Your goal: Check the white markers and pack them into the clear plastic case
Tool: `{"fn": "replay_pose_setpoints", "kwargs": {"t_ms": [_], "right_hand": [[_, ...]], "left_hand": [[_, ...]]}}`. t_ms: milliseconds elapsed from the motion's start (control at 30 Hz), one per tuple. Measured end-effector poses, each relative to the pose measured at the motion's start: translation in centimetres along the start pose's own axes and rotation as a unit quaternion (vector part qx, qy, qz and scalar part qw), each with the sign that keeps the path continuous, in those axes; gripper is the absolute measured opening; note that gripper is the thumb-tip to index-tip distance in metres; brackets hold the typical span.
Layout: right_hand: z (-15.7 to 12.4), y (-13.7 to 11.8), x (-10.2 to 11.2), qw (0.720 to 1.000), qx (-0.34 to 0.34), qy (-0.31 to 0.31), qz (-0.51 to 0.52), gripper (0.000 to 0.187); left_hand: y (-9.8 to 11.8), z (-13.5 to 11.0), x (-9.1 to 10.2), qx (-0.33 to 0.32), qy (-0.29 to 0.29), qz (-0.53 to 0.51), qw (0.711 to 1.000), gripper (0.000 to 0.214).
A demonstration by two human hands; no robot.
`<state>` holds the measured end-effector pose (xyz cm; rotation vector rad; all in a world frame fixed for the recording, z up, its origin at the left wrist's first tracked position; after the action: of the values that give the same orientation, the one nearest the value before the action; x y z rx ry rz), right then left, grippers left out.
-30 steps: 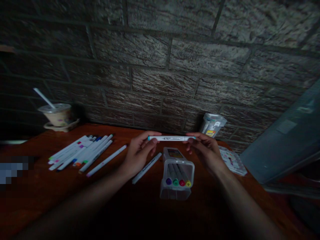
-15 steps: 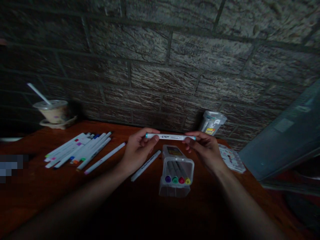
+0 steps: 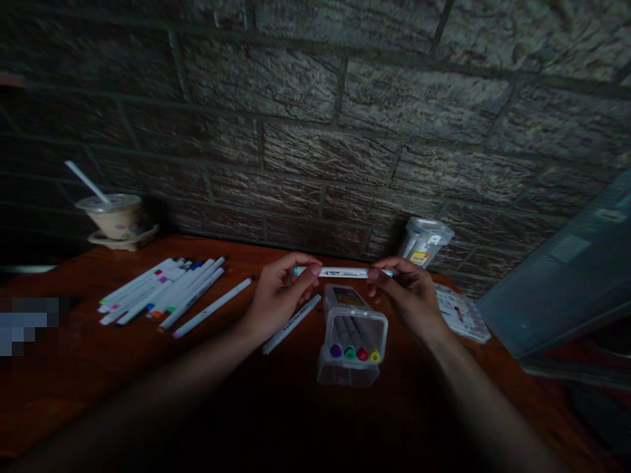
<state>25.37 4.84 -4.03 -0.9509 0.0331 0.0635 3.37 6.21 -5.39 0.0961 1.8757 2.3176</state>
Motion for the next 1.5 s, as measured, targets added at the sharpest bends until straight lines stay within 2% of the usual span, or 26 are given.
{"fn": "replay_pose_setpoints", "kwargs": {"t_ms": [133, 367, 600, 800, 1100, 1500], "right_hand": [[0.0, 0.1, 0.0, 1.000, -0.003, 0.005, 0.013, 0.018], [0.0, -0.1, -0.5, 1.000, 0.002, -0.002, -0.008, 0.023], [0.0, 0.4, -0.3, 0.999, -0.029, 0.014, 0.024, 0.022], [-0.1, 0.6, -0.3, 0.999, -0.025, 0.008, 0.029, 0.022], [-0.2, 0.8, -0.5, 0.999, -0.027, 0.005, 0.026, 0.019], [-0.1, 0.8, 0.0, 0.997, -0.042, 0.026, 0.053, 0.022]], "left_hand": [[0.0, 0.1, -0.1, 0.005, -0.004, -0.017, 1.000, 0.018], [1.1, -0.4, 0.1, -0.033, 0.019, 0.040, 0.998, 0.012], [-0.1, -0.1, -0.2, 0.021, -0.009, -0.033, 0.999, 0.022], [0.0, 0.1, -0.4, 0.018, -0.022, -0.066, 0.997, 0.019], [-0.4, 0.2, 0.2, 0.022, 0.013, -0.041, 0.999, 0.020], [-0.5, 0.6, -0.1, 0.037, -0.021, -0.149, 0.988, 0.024]]}}
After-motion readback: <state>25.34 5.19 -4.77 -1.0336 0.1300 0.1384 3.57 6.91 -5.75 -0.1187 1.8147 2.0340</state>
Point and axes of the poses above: each hand's wrist, its own z-axis towards the middle knuckle, its own x-axis out of the back of the hand, y = z × x, the point moved 10 cm from there along z, towards the middle knuckle, and after that the axes turned 13 degrees about x, right-handed, at the moved point
